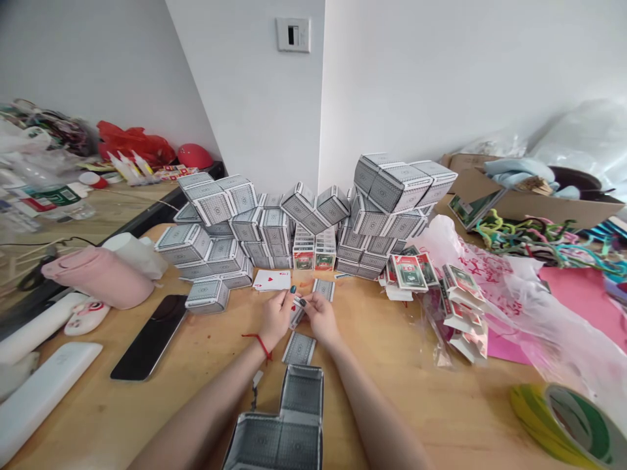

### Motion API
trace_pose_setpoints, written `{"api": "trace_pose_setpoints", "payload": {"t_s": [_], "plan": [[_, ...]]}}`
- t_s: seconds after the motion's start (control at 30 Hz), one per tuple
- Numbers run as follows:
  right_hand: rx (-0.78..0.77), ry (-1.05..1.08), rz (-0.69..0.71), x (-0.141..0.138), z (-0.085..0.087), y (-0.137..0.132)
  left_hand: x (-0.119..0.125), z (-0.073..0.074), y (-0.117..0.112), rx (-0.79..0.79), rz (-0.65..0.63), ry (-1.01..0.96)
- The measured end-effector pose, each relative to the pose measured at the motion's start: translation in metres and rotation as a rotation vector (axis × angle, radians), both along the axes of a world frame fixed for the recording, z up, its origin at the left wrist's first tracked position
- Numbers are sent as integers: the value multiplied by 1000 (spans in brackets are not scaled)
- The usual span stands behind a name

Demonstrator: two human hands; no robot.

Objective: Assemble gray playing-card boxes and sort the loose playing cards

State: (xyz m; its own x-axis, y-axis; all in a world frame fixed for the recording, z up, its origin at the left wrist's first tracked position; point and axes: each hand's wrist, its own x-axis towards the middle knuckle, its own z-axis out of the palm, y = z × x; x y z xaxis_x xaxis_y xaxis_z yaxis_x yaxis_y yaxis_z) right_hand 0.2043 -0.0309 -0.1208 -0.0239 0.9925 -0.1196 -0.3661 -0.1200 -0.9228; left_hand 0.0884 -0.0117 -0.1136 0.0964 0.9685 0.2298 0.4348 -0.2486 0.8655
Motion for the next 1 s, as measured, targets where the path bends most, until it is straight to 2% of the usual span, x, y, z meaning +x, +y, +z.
{"api": "trace_pose_setpoints", "payload": {"t_s": [0.1, 0.27, 0.4, 0.63, 0.87, 1.0], "plan": [[-14, -17, 48, 2, 1, 1, -1, -3, 2, 3, -15, 4], [51, -166, 87, 6, 2, 3, 0, -4, 2, 58, -68, 59], [69, -149, 101, 8, 0, 3, 2, -2, 1, 112, -95, 95], [162, -175, 76, 7, -2, 4, 2, 1, 1, 74, -68, 95], [191, -257, 72, 5, -4, 6, 0, 1, 1, 36, -17, 43], [166, -217, 98, 5, -4, 6, -2, 0, 2, 12, -49, 21]]}}
